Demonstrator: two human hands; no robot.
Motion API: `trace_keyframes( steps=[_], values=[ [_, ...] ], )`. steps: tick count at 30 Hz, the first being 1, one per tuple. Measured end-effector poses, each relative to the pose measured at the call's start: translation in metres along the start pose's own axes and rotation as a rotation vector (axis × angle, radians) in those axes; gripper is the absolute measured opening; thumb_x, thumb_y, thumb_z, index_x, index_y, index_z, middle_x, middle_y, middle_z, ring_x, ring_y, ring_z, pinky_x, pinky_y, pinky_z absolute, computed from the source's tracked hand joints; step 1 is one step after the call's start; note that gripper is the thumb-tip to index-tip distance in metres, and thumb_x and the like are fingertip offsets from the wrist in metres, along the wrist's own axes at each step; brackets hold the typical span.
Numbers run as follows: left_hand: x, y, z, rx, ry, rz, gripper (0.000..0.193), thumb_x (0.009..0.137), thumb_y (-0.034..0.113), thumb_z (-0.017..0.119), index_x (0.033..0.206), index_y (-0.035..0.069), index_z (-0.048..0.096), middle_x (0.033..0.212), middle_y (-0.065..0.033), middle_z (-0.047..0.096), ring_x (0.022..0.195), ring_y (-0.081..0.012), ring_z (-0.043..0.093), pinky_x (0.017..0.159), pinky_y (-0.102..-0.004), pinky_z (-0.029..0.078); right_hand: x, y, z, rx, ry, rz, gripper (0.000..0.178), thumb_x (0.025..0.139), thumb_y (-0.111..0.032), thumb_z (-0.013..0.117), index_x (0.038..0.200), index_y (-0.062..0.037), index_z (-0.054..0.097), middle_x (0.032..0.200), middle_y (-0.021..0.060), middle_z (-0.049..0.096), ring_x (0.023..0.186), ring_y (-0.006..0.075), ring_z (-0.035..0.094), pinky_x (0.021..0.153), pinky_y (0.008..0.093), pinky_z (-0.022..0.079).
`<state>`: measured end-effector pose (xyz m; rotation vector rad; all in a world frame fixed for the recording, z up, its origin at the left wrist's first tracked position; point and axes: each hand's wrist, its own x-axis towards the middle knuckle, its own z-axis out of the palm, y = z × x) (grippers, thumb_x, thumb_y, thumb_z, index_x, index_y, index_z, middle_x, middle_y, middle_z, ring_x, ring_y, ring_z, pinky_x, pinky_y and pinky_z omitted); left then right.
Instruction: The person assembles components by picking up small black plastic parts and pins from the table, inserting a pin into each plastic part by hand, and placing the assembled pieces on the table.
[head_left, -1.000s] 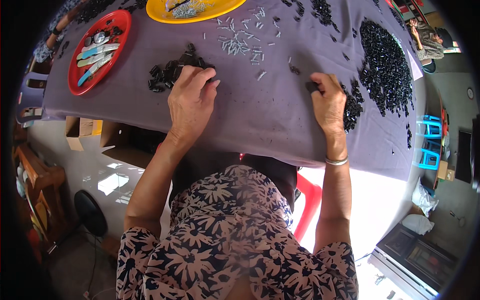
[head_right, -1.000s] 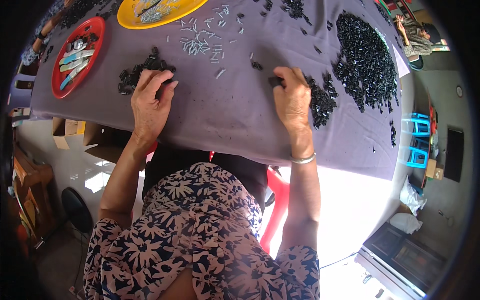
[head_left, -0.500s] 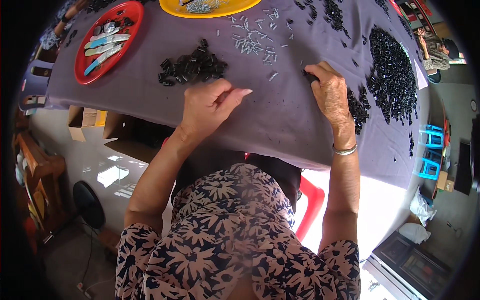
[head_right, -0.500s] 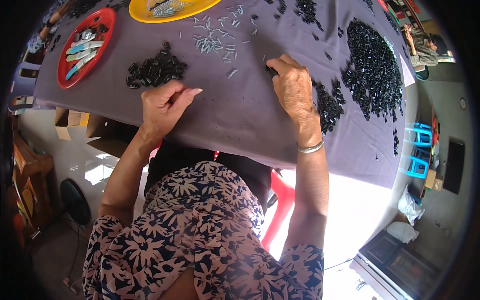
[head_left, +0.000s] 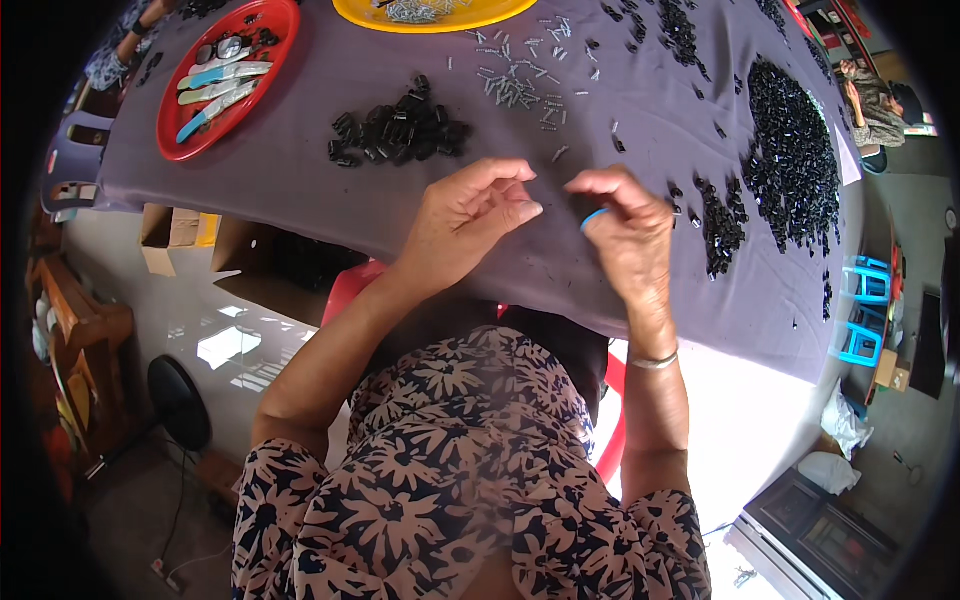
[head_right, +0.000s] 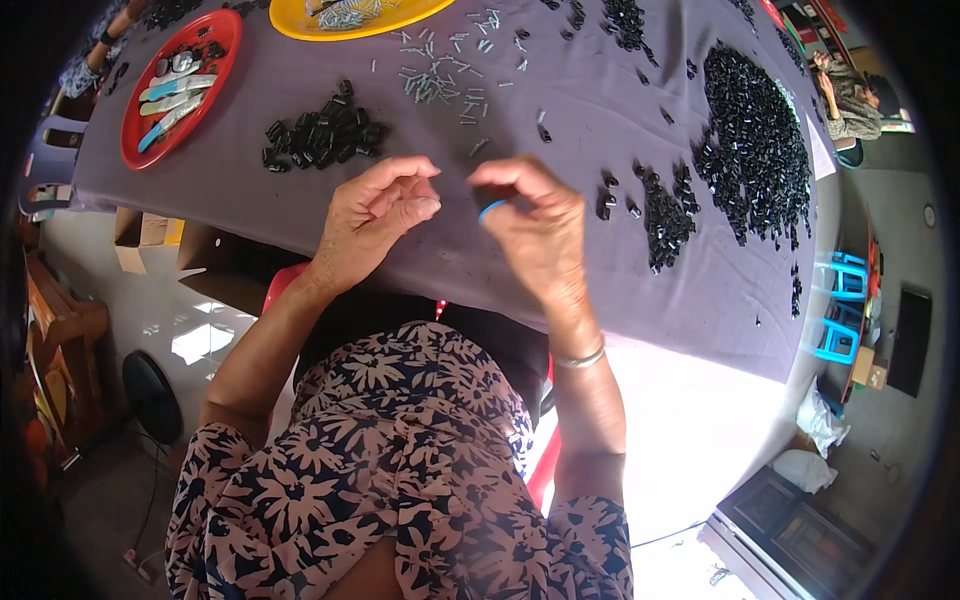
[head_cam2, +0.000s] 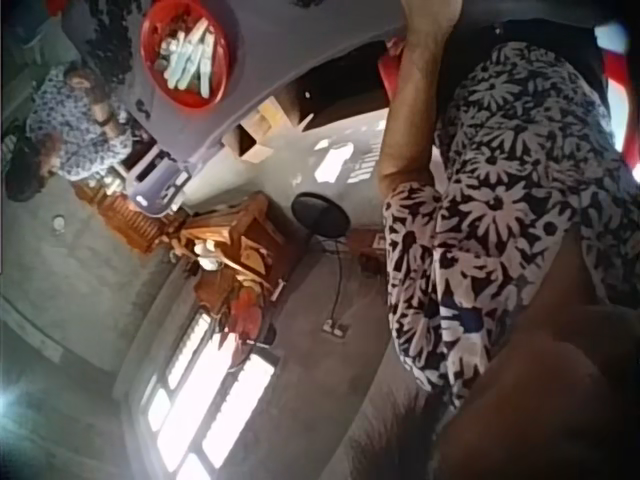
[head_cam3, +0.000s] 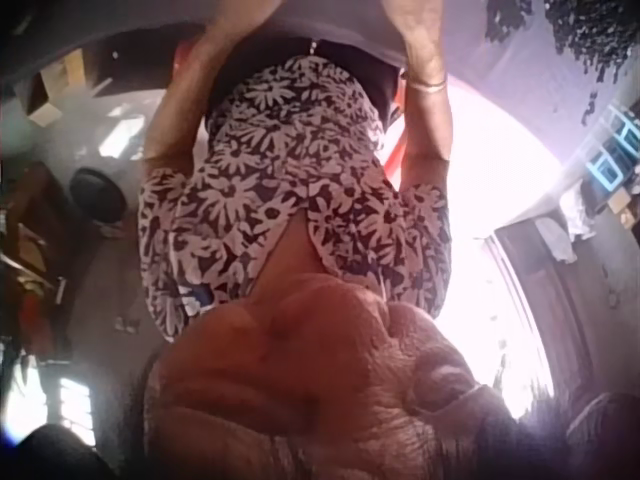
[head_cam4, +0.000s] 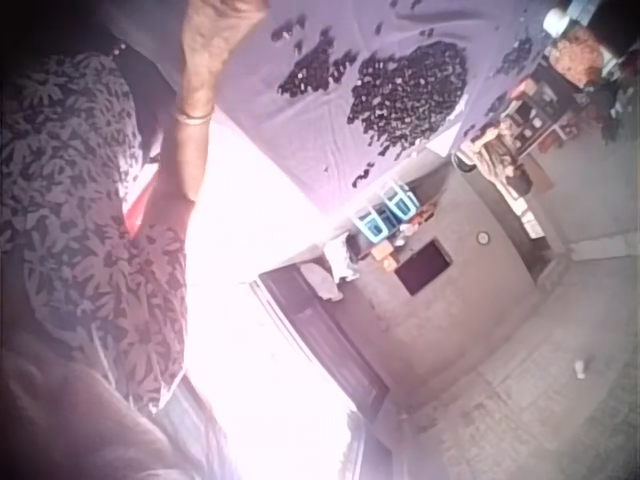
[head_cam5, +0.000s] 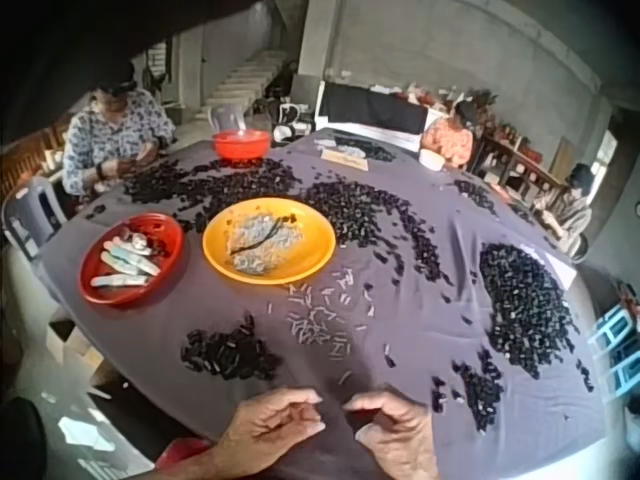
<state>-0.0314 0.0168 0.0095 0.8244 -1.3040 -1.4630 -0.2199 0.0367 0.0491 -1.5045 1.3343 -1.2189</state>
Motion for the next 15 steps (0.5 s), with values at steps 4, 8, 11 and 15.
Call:
trace_keyframes(
  steps=[4,8,11,15],
  values=[
    [0.002,-0.001,-0.005,-0.163,-0.132,-0.12,0.02,0.089,0.001,0.066,0.109,0.002,0.063,0.097,-0.0045,0.066,0.084,-0.0108,0.065,0.068,-0.0247,0.051,-0.012,0.012,0.018,0.158,-0.036,-0.087,0.033,0.077,0.018,0.057,0.099,-0.0033,0.07,0.097,0.0026,0.063,0.089,0.0106,0.059,0.083,0.0238,0.047],
    [0.002,-0.003,-0.011,-0.139,-0.152,-0.115,0.021,0.088,0.0,0.066,0.109,0.002,0.063,0.097,-0.0043,0.066,0.087,-0.0109,0.065,0.069,-0.025,0.052,-0.013,0.014,0.018,0.094,-0.046,-0.133,0.021,0.083,0.01,0.065,0.098,-0.0033,0.07,0.097,0.0039,0.062,0.089,0.0129,0.06,0.083,0.0242,0.047],
    [0.003,-0.005,-0.011,-0.134,-0.193,-0.118,0.023,0.086,-0.003,0.068,0.108,0.002,0.063,0.095,-0.0037,0.066,0.086,-0.0095,0.064,0.07,-0.0236,0.052,-0.011,0.018,0.015,0.112,-0.086,-0.121,0.02,0.082,0.01,0.066,0.097,-0.0027,0.07,0.096,0.0042,0.061,0.09,0.0131,0.059,0.083,0.0244,0.047],
    [0.003,-0.005,-0.008,-0.132,-0.148,-0.062,0.028,0.084,-0.007,0.068,0.111,0.002,0.062,0.094,-0.0025,0.065,0.084,-0.0062,0.061,0.072,-0.0212,0.051,-0.005,0.018,0.005,0.012,-0.186,-0.126,0.042,0.072,0.021,0.05,0.101,-0.002,0.069,0.096,0.0046,0.062,0.09,0.0138,0.06,0.083,0.0262,0.049]
  ],
)
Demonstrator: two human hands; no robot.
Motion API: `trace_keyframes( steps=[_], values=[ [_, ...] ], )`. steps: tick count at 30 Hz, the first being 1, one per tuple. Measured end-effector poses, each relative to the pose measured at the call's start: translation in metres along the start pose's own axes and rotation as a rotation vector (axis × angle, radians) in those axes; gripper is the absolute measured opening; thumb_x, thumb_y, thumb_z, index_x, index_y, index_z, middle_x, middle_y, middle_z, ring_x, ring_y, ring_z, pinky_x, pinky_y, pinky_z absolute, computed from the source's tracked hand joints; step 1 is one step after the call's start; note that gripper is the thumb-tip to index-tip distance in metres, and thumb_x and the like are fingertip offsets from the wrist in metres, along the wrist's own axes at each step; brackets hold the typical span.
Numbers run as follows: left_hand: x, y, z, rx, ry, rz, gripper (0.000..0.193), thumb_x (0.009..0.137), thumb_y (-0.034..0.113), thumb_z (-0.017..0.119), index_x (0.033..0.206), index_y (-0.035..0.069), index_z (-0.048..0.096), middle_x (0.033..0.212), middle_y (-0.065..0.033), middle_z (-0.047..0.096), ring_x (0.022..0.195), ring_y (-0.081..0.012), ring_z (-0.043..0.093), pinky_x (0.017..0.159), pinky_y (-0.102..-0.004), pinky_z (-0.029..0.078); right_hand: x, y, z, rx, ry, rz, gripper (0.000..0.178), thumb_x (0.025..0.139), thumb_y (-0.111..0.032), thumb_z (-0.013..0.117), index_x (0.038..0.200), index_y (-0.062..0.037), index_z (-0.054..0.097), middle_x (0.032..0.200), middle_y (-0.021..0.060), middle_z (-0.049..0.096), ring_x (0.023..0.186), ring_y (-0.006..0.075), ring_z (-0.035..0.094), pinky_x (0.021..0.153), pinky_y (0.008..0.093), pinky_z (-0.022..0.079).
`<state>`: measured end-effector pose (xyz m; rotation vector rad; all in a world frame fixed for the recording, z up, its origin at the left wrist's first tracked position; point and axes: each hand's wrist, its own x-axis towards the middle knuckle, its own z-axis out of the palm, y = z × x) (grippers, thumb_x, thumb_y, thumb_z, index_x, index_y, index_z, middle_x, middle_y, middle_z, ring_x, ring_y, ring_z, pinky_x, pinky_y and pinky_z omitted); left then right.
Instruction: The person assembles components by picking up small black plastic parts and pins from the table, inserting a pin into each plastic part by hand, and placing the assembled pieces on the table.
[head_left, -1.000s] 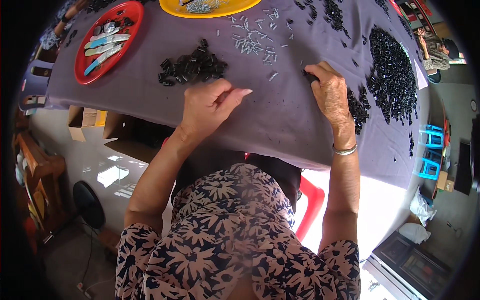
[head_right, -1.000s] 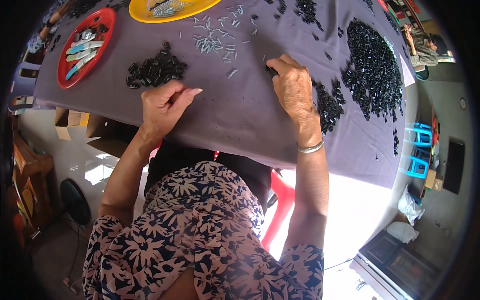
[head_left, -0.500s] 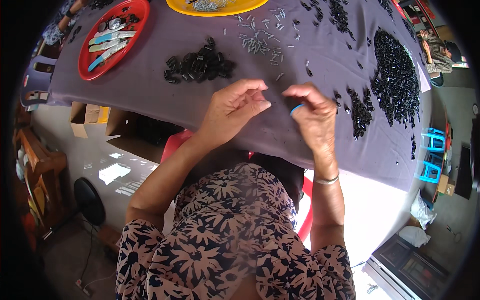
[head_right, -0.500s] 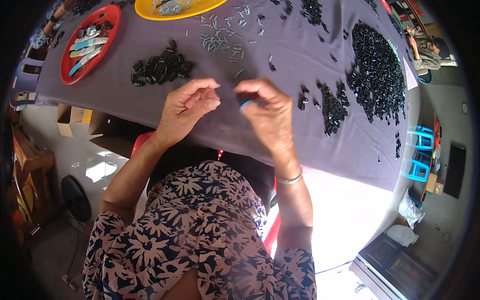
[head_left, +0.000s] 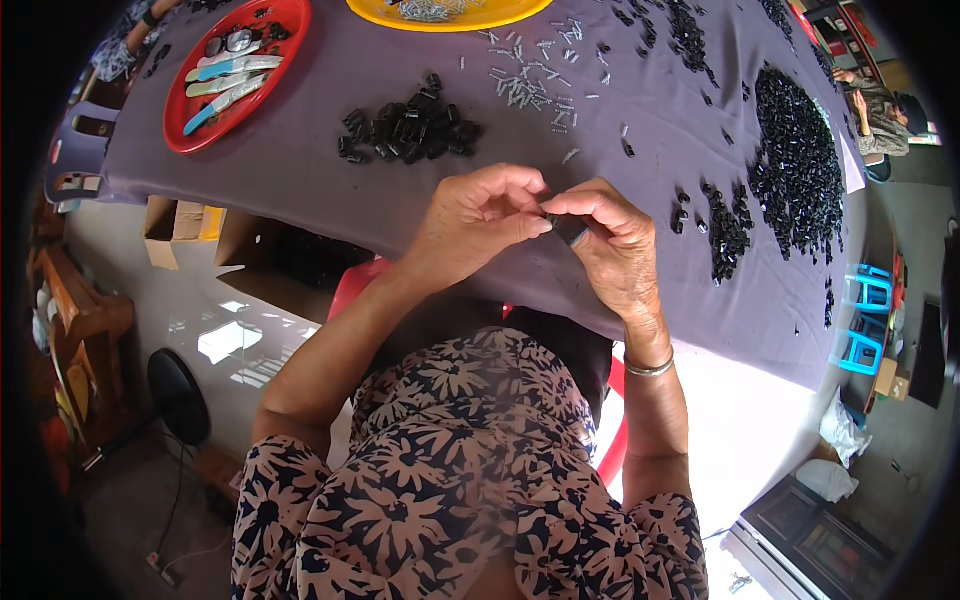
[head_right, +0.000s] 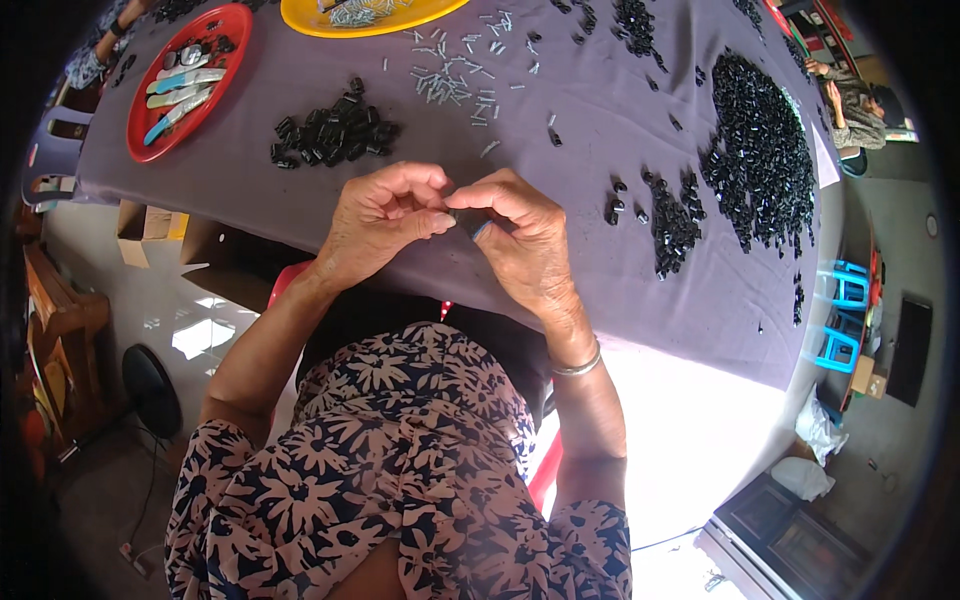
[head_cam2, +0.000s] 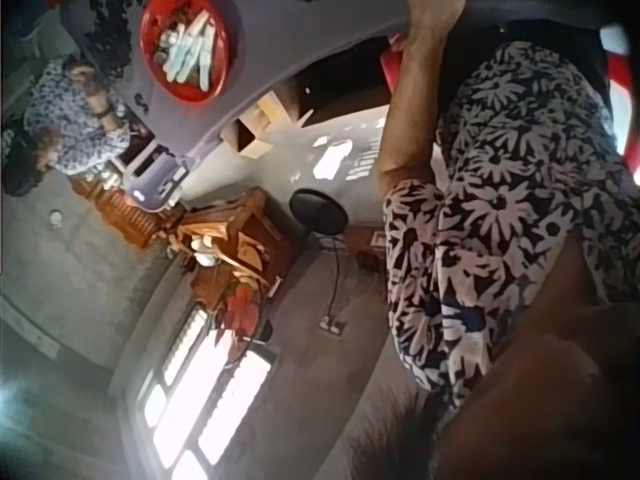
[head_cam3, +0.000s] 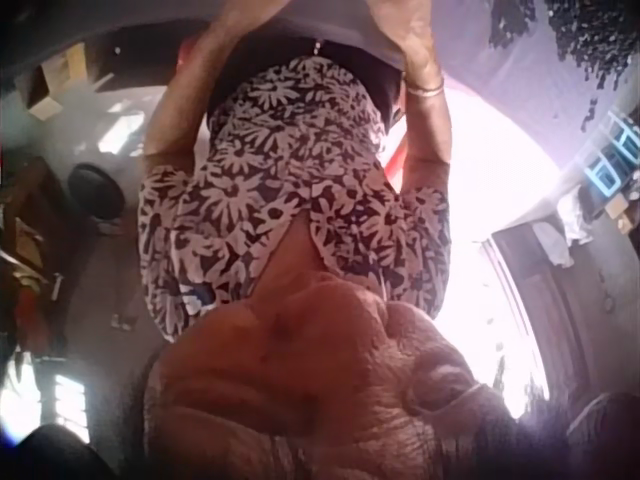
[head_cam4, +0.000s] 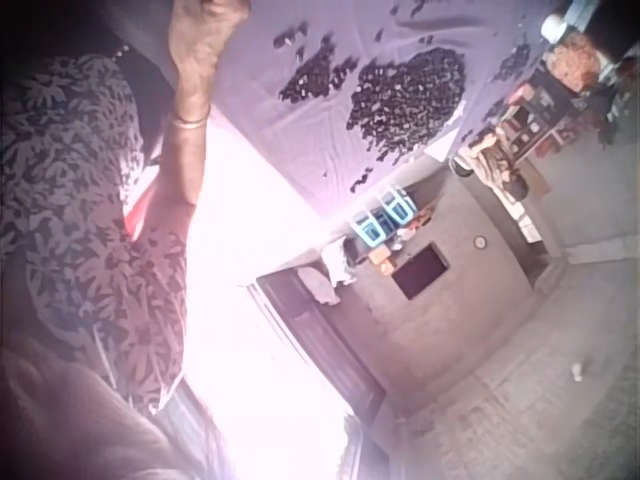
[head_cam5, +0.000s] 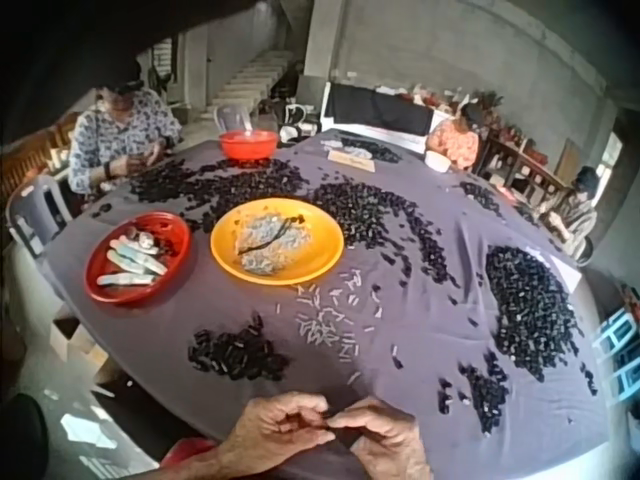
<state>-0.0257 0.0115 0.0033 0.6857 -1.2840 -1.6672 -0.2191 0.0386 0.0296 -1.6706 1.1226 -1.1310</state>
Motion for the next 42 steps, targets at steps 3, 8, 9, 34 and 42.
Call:
trace_keyframes(
  steps=[3,8,9,34,42],
  values=[
    [-0.001,-0.002,0.003,0.075,0.042,0.001,0.031,0.084,-0.008,0.067,0.112,0.002,0.062,0.093,-0.0014,0.064,0.084,-0.0045,0.059,0.072,-0.0202,0.05,0.01,-0.007,-0.007,-0.181,0.025,0.024,0.053,0.068,0.021,0.042,0.108,-0.002,0.067,0.095,0.0072,0.063,0.09,0.0161,0.062,0.084,0.0281,0.049],
    [0.001,-0.009,0.005,0.066,0.092,0.113,0.027,0.085,-0.006,0.067,0.11,0.001,0.06,0.088,-0.0006,0.062,0.08,-0.0035,0.058,0.071,-0.0198,0.05,0.026,0.005,-0.029,-0.865,-0.041,-0.118,0.059,0.068,0.016,0.046,0.12,-0.0064,0.063,0.101,0.0128,0.057,0.093,0.0308,0.059,0.088,0.0374,0.047],
    [0.001,-0.011,0.004,0.1,0.122,0.15,0.026,0.085,-0.006,0.067,0.109,0.001,0.061,0.089,-0.0011,0.062,0.079,-0.0038,0.058,0.07,-0.0199,0.049,0.027,0.007,-0.03,-0.997,-0.08,-0.171,0.059,0.067,0.013,0.051,0.121,-0.0089,0.062,0.104,0.0102,0.054,0.094,0.0304,0.056,0.085,0.0407,0.046],
    [0.001,-0.001,0.005,0.556,0.179,0.22,0.018,0.087,-0.006,0.062,0.104,0.001,0.066,0.089,-0.0025,0.059,0.077,-0.0059,0.057,0.067,-0.0199,0.048,0.006,0.012,-0.032,-0.91,0.059,-0.199,0.044,0.063,0.012,0.054,0.1,-0.0051,0.07,0.094,0.0088,0.061,0.088,0.0284,0.057,0.082,0.0366,0.046],
    [0.004,-0.008,0.004,0.469,0.232,0.276,0.018,0.084,-0.006,0.063,0.101,0.0,0.067,0.084,-0.0053,0.059,0.07,-0.0089,0.059,0.062,-0.0221,0.048,0.032,0.006,-0.027,-0.646,0.049,-0.09,0.049,0.067,0.015,0.048,0.106,-0.0059,0.068,0.1,0.0082,0.06,0.092,0.0235,0.06,0.086,0.0327,0.047]
  ],
)
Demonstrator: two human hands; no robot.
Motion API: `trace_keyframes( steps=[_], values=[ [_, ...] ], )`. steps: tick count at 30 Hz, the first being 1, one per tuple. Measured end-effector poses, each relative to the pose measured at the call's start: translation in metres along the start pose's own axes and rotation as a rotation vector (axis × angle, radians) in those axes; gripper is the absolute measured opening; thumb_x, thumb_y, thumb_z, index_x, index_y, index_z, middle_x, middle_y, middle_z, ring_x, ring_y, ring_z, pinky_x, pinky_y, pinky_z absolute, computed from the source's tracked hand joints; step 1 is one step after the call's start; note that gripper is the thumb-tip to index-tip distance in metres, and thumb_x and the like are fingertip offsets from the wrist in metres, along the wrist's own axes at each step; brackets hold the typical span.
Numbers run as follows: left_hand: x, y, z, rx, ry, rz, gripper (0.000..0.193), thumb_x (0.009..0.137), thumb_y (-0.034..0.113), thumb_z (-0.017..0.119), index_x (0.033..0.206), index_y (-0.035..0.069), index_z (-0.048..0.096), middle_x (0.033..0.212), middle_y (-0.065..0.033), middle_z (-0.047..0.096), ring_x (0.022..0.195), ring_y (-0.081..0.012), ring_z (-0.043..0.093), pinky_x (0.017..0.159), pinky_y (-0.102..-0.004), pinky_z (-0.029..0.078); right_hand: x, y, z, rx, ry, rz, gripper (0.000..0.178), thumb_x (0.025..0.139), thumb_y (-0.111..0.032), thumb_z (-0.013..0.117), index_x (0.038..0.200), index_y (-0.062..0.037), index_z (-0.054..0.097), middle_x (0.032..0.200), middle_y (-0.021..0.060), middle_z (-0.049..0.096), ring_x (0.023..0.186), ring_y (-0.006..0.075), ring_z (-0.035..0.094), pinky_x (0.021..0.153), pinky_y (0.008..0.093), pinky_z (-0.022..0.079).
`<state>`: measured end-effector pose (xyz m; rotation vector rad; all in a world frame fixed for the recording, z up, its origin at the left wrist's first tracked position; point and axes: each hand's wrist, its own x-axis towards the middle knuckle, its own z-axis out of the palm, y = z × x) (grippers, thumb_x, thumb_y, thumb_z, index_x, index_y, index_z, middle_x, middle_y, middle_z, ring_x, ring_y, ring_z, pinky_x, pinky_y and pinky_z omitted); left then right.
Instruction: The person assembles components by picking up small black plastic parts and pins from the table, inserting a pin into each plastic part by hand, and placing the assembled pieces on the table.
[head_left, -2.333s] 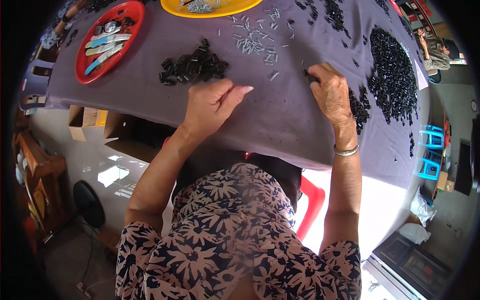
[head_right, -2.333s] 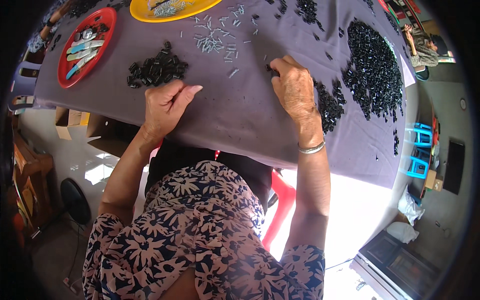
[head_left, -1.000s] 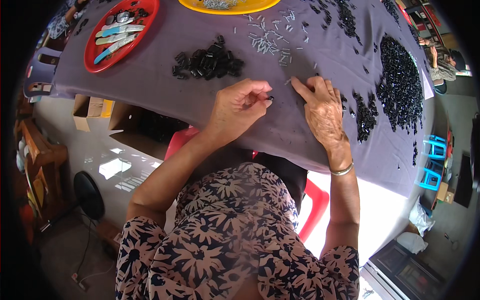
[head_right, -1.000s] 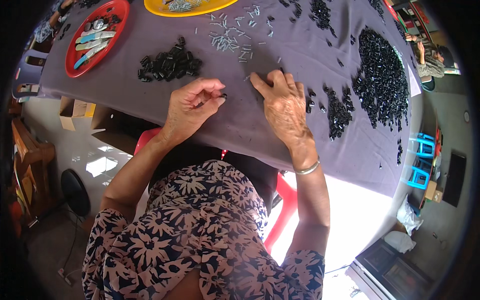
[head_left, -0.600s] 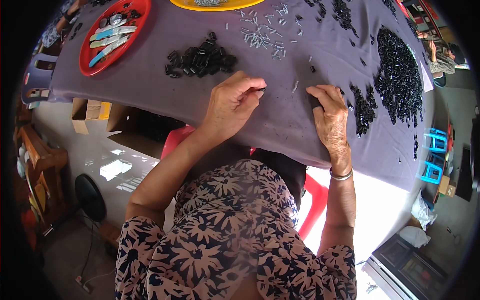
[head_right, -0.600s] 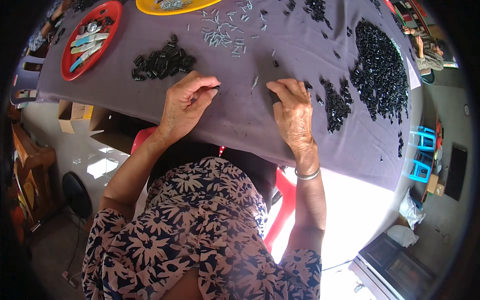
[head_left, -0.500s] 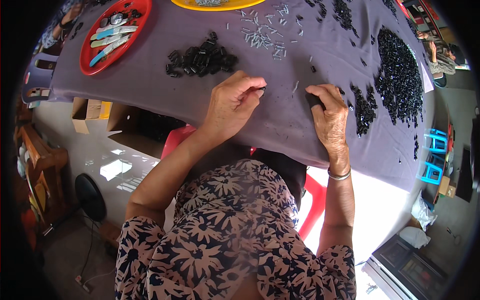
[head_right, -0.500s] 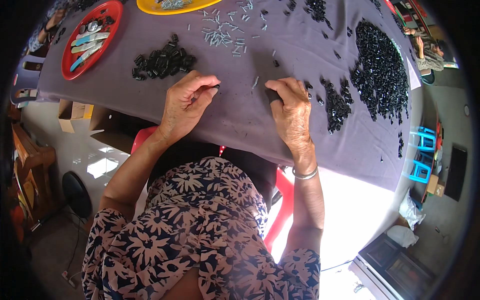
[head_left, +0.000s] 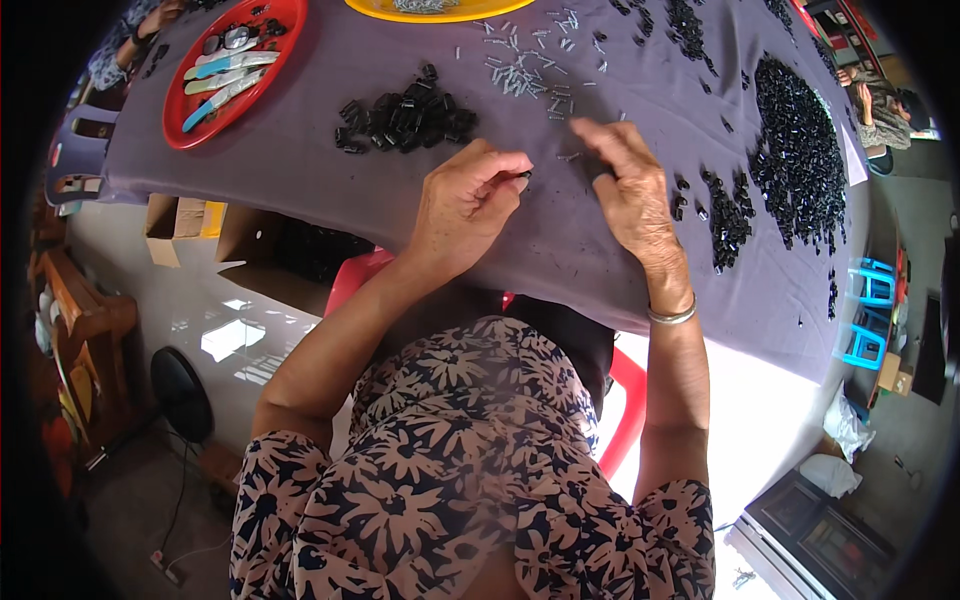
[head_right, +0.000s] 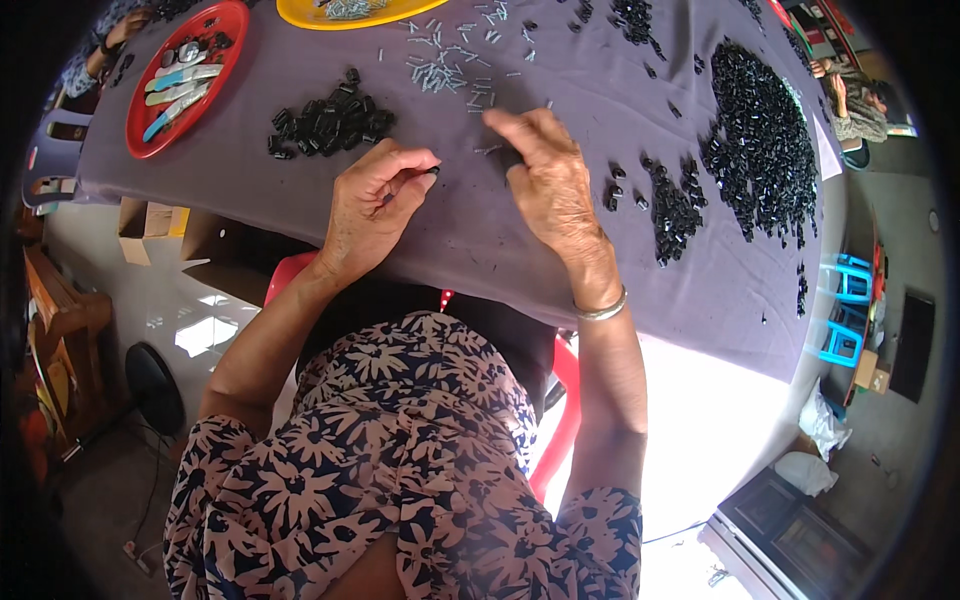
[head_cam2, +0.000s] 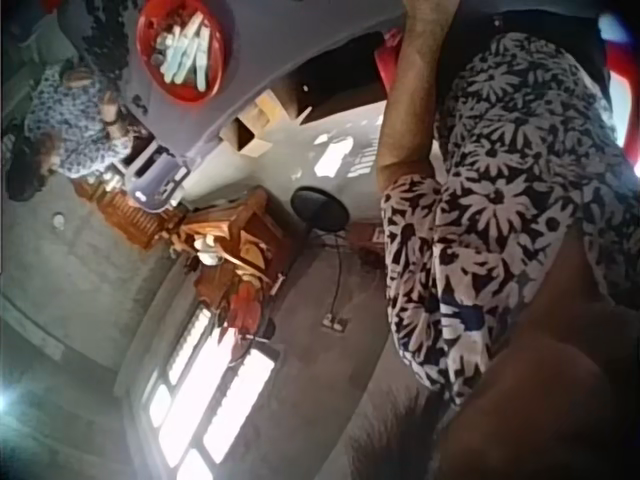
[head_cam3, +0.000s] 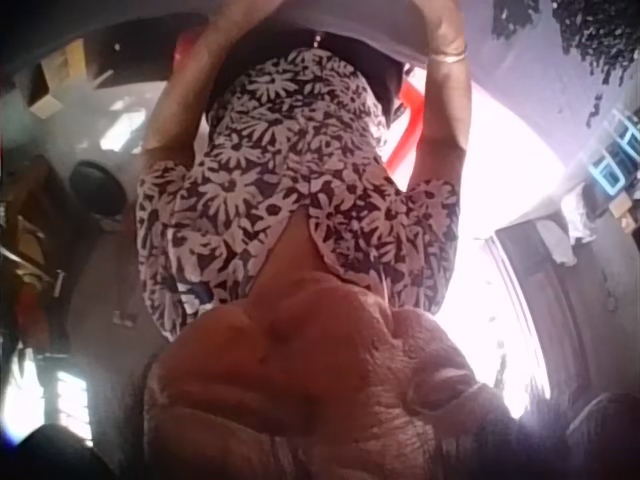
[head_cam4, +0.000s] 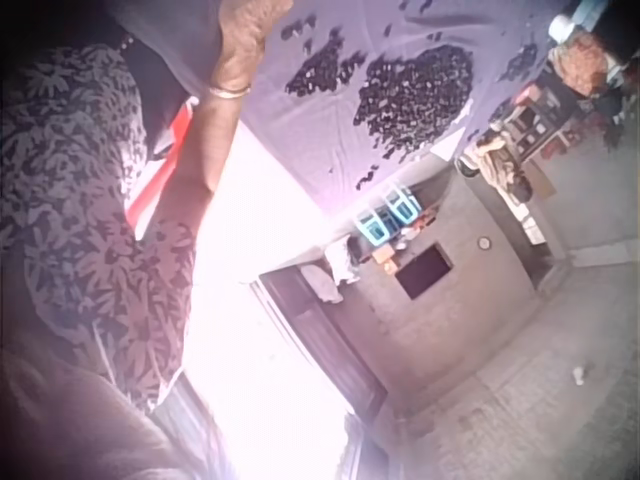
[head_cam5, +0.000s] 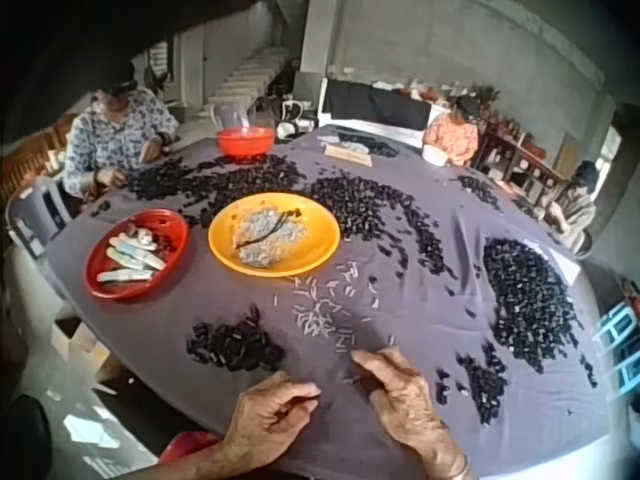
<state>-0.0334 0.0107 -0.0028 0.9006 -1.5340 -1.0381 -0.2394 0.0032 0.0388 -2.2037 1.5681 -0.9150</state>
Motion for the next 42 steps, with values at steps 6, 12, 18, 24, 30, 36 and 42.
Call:
trace_keyframes(
  steps=[6,12,18,24,30,36,42],
  values=[
    [-0.002,0.001,-0.002,-0.083,-0.009,-0.035,0.019,0.089,-0.009,0.059,0.105,-0.001,0.065,0.093,-0.0004,0.054,0.079,-0.0035,0.052,0.068,-0.0174,0.042,-0.009,0.013,-0.014,0.078,0.036,0.059,0.051,0.069,0.017,0.042,0.11,-0.0026,0.066,0.103,0.0105,0.063,0.096,0.023,0.062,0.087,0.0304,0.049],
    [-0.003,-0.003,-0.002,-0.08,-0.021,-0.035,0.019,0.089,-0.01,0.059,0.106,-0.002,0.065,0.093,-0.0011,0.054,0.081,-0.0044,0.052,0.07,-0.0175,0.043,-0.028,-0.011,-0.002,-0.448,-0.081,-0.184,0.063,0.062,0.012,0.053,0.12,-0.0078,0.064,0.121,0.0056,0.06,0.106,0.0256,0.053,0.093,0.0365,0.042],
    [0.0,-0.002,0.001,-0.077,0.044,0.006,0.016,0.085,-0.007,0.064,0.099,0.0,0.067,0.083,-0.0022,0.057,0.067,-0.0048,0.053,0.06,-0.0194,0.044,-0.056,-0.014,-0.005,-0.523,-0.076,-0.137,0.06,0.063,0.005,0.063,0.121,-0.0088,0.064,0.124,0.0007,0.057,0.107,0.0202,0.053,0.094,0.0368,0.04],
    [0.0,-0.003,0.001,-0.092,0.034,-0.014,0.017,0.085,-0.006,0.063,0.101,0.0,0.067,0.084,-0.0025,0.058,0.069,-0.0049,0.053,0.062,-0.0194,0.045,-0.066,-0.004,-0.013,-0.402,-0.053,-0.127,0.055,0.063,0.006,0.059,0.117,-0.0016,0.064,0.123,0.0087,0.058,0.108,0.0278,0.053,0.095,0.0381,0.042],
    [-0.001,-0.003,0.001,-0.063,0.02,-0.006,0.018,0.086,-0.005,0.063,0.103,0.0,0.067,0.084,-0.0028,0.057,0.07,-0.0053,0.053,0.062,-0.0196,0.045,-0.066,-0.002,-0.02,-0.161,0.162,0.096,0.033,0.068,0.012,0.056,0.096,-0.0019,0.068,0.101,0.0107,0.064,0.094,0.027,0.059,0.085,0.0347,0.048],
    [-0.001,0.0,0.0,-0.008,0.003,0.005,0.017,0.086,-0.005,0.063,0.101,0.001,0.066,0.083,-0.0029,0.056,0.068,-0.0061,0.052,0.061,-0.0204,0.044,-0.056,0.011,-0.026,0.036,0.267,0.207,0.022,0.078,0.01,0.059,0.096,-0.0009,0.067,0.09,0.0047,0.063,0.076,0.0134,0.059,0.074,0.0243,0.048],
    [-0.001,0.003,-0.001,0.026,-0.014,0.016,0.018,0.085,-0.006,0.062,0.101,0.001,0.066,0.084,-0.0038,0.058,0.068,-0.007,0.054,0.06,-0.0213,0.045,-0.029,0.021,-0.031,-0.05,0.161,0.219,0.026,0.075,0.01,0.055,0.097,-0.0007,0.067,0.085,0.0075,0.064,0.071,0.0142,0.06,0.07,0.0252,0.049]
  ],
)
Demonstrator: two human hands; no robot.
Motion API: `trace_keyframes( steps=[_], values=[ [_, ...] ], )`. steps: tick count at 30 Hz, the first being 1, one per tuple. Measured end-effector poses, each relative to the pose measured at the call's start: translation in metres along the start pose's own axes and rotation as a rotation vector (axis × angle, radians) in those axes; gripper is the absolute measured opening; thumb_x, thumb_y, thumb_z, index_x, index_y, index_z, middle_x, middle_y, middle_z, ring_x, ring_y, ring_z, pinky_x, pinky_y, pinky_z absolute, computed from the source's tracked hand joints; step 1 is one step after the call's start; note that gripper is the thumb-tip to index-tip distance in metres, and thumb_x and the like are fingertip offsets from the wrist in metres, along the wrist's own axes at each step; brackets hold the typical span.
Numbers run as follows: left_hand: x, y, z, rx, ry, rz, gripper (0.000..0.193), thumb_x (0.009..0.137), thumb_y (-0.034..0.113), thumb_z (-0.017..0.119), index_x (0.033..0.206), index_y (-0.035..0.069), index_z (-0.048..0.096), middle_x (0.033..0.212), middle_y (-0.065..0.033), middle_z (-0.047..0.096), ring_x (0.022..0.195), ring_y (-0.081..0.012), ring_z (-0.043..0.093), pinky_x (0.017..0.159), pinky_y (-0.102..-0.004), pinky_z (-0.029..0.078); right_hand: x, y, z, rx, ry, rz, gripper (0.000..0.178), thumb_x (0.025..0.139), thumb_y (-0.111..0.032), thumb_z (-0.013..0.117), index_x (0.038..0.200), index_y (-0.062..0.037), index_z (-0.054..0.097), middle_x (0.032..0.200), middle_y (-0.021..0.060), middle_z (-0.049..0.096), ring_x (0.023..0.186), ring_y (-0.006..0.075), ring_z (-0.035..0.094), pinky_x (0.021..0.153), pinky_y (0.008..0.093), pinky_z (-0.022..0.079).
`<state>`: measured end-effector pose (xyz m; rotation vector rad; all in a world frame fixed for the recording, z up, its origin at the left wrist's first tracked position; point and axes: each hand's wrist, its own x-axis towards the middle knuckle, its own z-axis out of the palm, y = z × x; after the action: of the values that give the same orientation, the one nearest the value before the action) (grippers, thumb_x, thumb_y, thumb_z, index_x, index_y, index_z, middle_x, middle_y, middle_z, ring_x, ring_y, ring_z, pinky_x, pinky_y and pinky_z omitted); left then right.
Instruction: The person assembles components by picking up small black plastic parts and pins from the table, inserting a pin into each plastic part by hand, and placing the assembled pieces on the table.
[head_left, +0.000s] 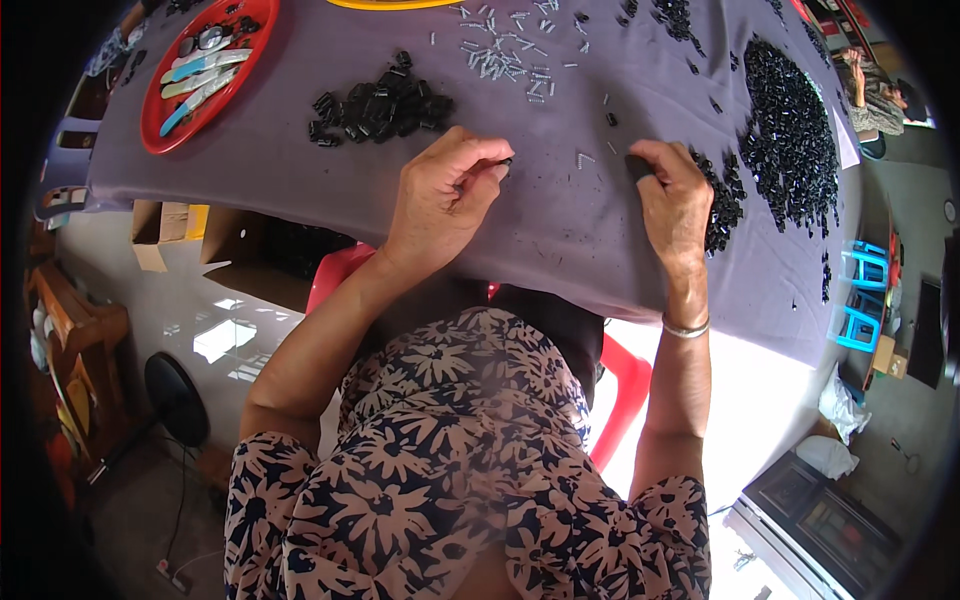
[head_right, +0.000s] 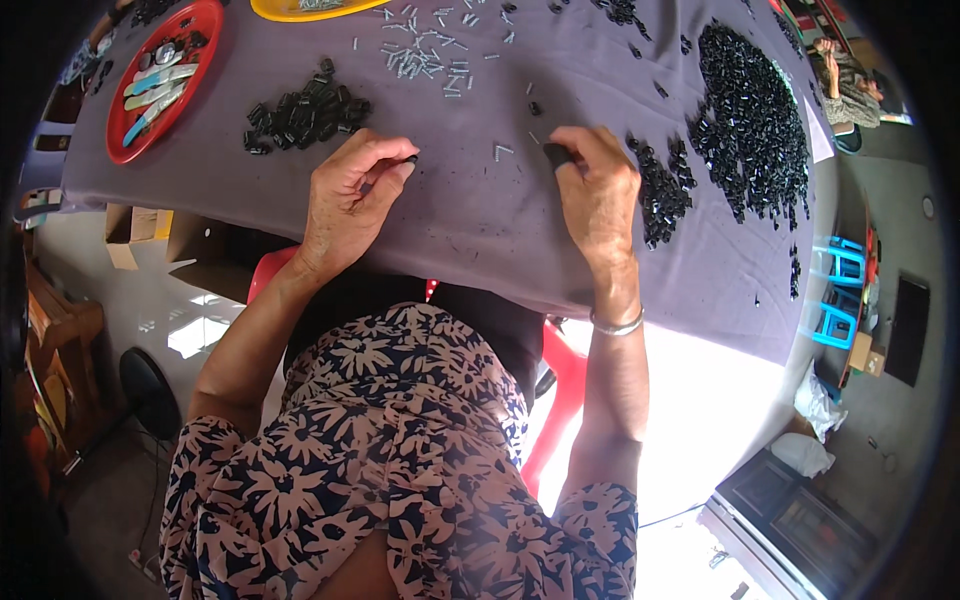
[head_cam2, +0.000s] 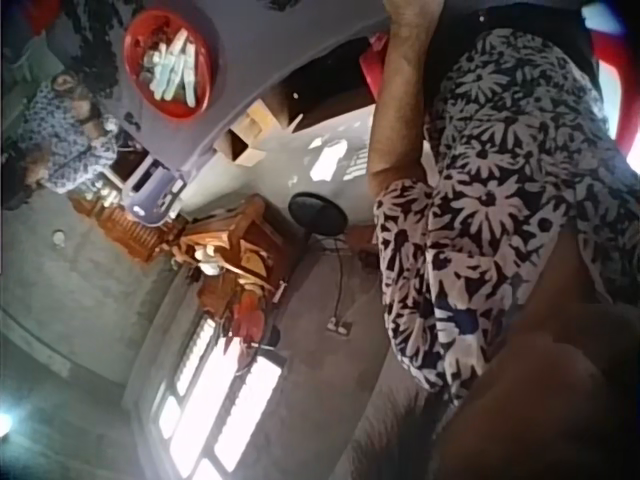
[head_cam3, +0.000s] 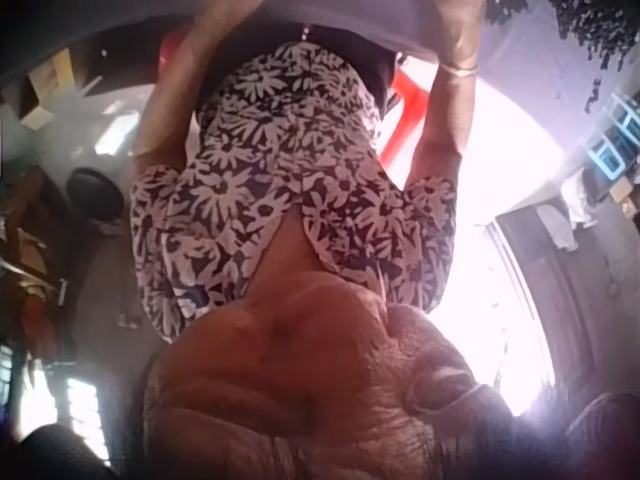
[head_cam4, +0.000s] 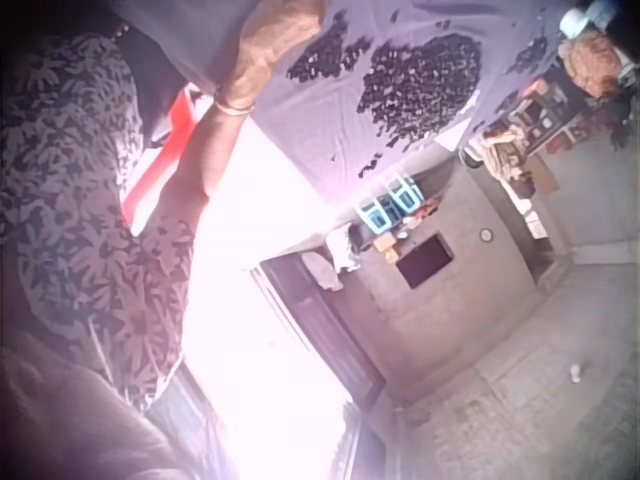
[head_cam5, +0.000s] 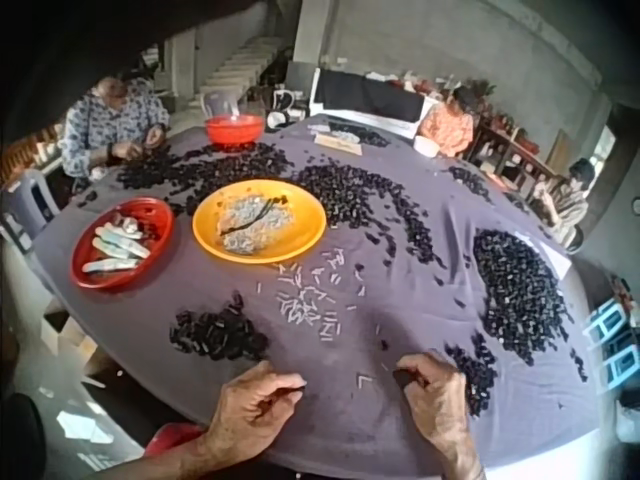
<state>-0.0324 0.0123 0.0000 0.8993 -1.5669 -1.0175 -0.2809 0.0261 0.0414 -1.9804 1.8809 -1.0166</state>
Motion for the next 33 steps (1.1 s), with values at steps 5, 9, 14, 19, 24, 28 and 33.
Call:
trace_keyframes(
  steps=[5,9,14,19,24,28,33],
  values=[
    [0.001,-0.002,0.003,0.015,-0.004,0.025,0.021,0.083,-0.007,0.063,0.102,0.002,0.066,0.085,-0.0052,0.06,0.069,-0.009,0.057,0.061,-0.0224,0.047,0.028,0.007,0.01,-0.07,-0.105,-0.097,0.019,0.075,0.008,0.055,0.09,0.0021,0.065,0.079,0.01,0.065,0.068,0.0145,0.061,0.067,0.0267,0.049],
    [0.001,-0.001,0.004,-0.025,0.007,0.017,0.027,0.083,-0.007,0.064,0.109,0.003,0.063,0.087,-0.0059,0.061,0.071,-0.0099,0.058,0.063,-0.0221,0.048,0.044,0.002,-0.003,-0.058,-0.327,0.023,0.013,0.074,0.006,0.056,0.085,0.0033,0.063,0.064,0.0055,0.058,0.061,0.0079,0.054,0.059,0.0239,0.044],
    [0.0,-0.007,0.005,-0.092,-0.001,-0.019,0.033,0.084,-0.005,0.065,0.115,0.004,0.06,0.087,-0.0059,0.063,0.073,-0.0089,0.059,0.065,-0.0224,0.049,0.022,-0.025,0.017,0.431,-0.273,0.157,0.016,0.074,0.008,0.053,0.085,0.0027,0.064,0.069,-0.0019,0.058,0.065,0.0037,0.051,0.059,0.0198,0.042],
    [0.001,-0.004,0.002,-0.154,-0.037,-0.154,0.037,0.085,-0.001,0.066,0.121,0.004,0.057,0.088,-0.0059,0.065,0.072,-0.009,0.059,0.066,-0.0243,0.051,0.006,-0.052,0.047,0.724,-0.255,0.18,0.023,0.077,0.009,0.047,0.089,0.0009,0.065,0.081,0.0008,0.063,0.071,0.0077,0.057,0.067,0.0227,0.048],
    [0.001,-0.003,0.002,-0.145,-0.033,-0.104,0.038,0.085,-0.002,0.064,0.121,0.004,0.057,0.089,-0.006,0.065,0.073,-0.0096,0.061,0.068,-0.0247,0.052,0.006,-0.052,0.055,0.755,-0.25,0.124,0.02,0.081,0.009,0.05,0.09,0.0001,0.066,0.081,-0.0004,0.063,0.072,0.0061,0.054,0.065,0.0207,0.044],
    [0.001,-0.005,0.001,-0.153,-0.05,-0.097,0.038,0.085,-0.003,0.063,0.122,0.005,0.057,0.09,-0.0056,0.065,0.073,-0.0098,0.061,0.069,-0.025,0.052,0.008,-0.048,0.056,0.755,-0.264,0.144,0.021,0.08,0.009,0.05,0.089,0.0002,0.066,0.081,-0.0005,0.062,0.072,0.0056,0.053,0.064,0.0198,0.043],
    [0.001,-0.003,0.001,-0.15,-0.051,-0.105,0.038,0.085,-0.004,0.062,0.122,0.005,0.056,0.088,-0.0048,0.063,0.074,-0.0095,0.06,0.069,-0.0247,0.051,0.007,-0.043,0.057,0.68,-0.288,0.064,0.022,0.079,0.01,0.05,0.093,0.001,0.065,0.083,0.0007,0.063,0.073,0.0059,0.056,0.067,0.02,0.047]
  ],
)
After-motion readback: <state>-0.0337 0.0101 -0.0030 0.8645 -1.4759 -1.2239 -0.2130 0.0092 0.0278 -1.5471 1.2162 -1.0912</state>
